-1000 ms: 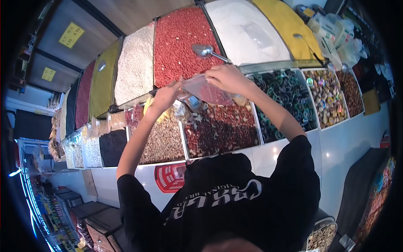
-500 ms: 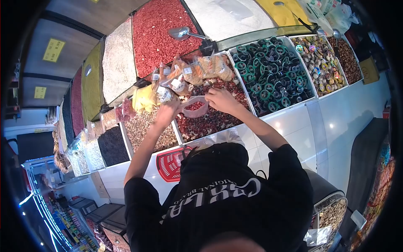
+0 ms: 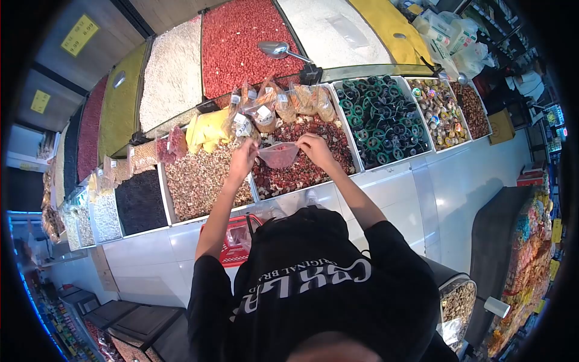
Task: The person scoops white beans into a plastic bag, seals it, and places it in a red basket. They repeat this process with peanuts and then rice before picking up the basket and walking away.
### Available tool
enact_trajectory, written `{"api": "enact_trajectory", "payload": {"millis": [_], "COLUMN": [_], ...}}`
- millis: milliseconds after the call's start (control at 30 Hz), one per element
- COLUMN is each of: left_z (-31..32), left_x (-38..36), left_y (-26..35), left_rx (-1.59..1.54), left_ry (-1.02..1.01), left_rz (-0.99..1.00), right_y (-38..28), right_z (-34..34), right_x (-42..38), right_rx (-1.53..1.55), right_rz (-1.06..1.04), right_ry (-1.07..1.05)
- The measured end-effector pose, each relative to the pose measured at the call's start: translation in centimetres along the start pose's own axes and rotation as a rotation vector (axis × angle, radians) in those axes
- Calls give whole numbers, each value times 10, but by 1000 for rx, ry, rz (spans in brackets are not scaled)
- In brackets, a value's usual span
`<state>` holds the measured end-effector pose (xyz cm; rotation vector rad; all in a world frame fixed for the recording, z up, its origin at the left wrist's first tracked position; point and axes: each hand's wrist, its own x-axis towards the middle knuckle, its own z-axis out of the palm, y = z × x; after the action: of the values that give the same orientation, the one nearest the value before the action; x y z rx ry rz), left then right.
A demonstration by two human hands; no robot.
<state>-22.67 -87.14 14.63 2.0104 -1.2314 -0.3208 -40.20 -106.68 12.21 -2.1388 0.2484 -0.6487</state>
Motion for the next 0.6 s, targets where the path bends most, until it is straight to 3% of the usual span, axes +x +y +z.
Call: {"api": "enact_trajectory", "payload": {"millis": [33,133,200,267,367,400,500,600], "left_z": [2,7,13,32,31,30,29,56], "left_x": [-2,-7,-4,-6,-12,-14,-4,14], "left_y": [-1,-6,-16,-35,-19,-13,42,64], "left_rx": [-126,-217,-292,-531,-523,-127,15,245], "left_ry": [58,133,138,296,413,486,490,356], "left_rz": [-47,-129,-201,-213,-258,-108,92,208], "right_y": [-5,-9,3,1,3,8,8,3], "right_z": [3,20,33,40,46,49,48,46], "right_x": [0,-6,-9,-10,-8,-7,-5,0], "right_rx": [-13,195,297,423,435,467,509,503], "right_rz": [4,271,287,282,332,353,408,399], "right_ry": [-8,182,242,344,375,393,358,329]}}
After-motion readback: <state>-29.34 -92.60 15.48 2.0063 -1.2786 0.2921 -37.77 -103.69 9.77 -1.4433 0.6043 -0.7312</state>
